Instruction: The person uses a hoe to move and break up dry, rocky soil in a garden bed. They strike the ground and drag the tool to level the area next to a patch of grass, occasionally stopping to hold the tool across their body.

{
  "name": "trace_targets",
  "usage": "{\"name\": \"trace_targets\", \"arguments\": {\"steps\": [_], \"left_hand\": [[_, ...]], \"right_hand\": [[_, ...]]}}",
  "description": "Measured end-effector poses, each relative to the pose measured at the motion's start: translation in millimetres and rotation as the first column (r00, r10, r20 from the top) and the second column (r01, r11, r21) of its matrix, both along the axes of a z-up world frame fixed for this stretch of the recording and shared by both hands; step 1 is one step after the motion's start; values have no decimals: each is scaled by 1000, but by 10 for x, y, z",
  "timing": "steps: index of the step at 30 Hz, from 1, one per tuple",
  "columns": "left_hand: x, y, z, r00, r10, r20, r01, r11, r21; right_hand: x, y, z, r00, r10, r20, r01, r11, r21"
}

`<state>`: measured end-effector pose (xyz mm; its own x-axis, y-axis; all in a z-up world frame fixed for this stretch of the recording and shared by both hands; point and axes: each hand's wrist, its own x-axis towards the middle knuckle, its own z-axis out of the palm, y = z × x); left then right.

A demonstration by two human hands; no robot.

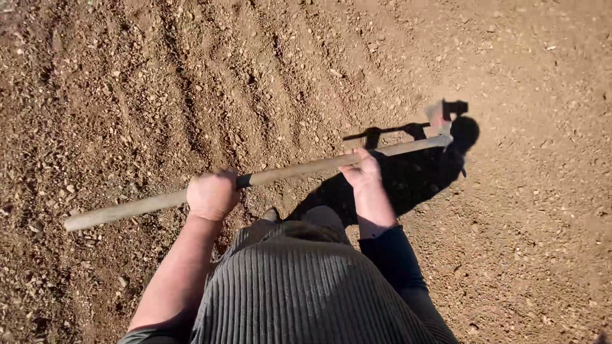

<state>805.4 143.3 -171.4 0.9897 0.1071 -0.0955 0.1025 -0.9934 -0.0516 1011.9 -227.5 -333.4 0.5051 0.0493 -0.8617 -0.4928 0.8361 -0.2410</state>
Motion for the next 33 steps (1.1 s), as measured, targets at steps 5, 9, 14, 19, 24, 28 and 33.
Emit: {"name": "trace_targets", "arguments": {"steps": [5,9,14,19,24,28,33], "left_hand": [[805,104,201,999,27,-40,-26,999,37],[1537,27,28,996,74,-50,-72,996,50],[2173,-30,-60,982,171,-78,-163,982,94],[2706,-79,38,958,286,-34,-277,948,156],[3263,235,160,932,362,-1,-359,923,141],[3535,557,28,901,433,-6,-424,886,188],[3903,1133,-368,895,421,-143,-409,906,111]], "right_hand": [[976,107,-14,997,-63,-38,63,998,-16],[1809,208,-175,997,-9,-75,3,997,-76],[2590,481,-142,983,107,-150,-117,991,-62],[3353,697,-377,960,227,-166,-242,967,-80],[4039,1415,42,972,225,-66,-230,971,-72],[4319,1840,165,965,253,-75,-258,963,-74],[4687,2368,89,953,280,-113,-295,945,-141]]}}
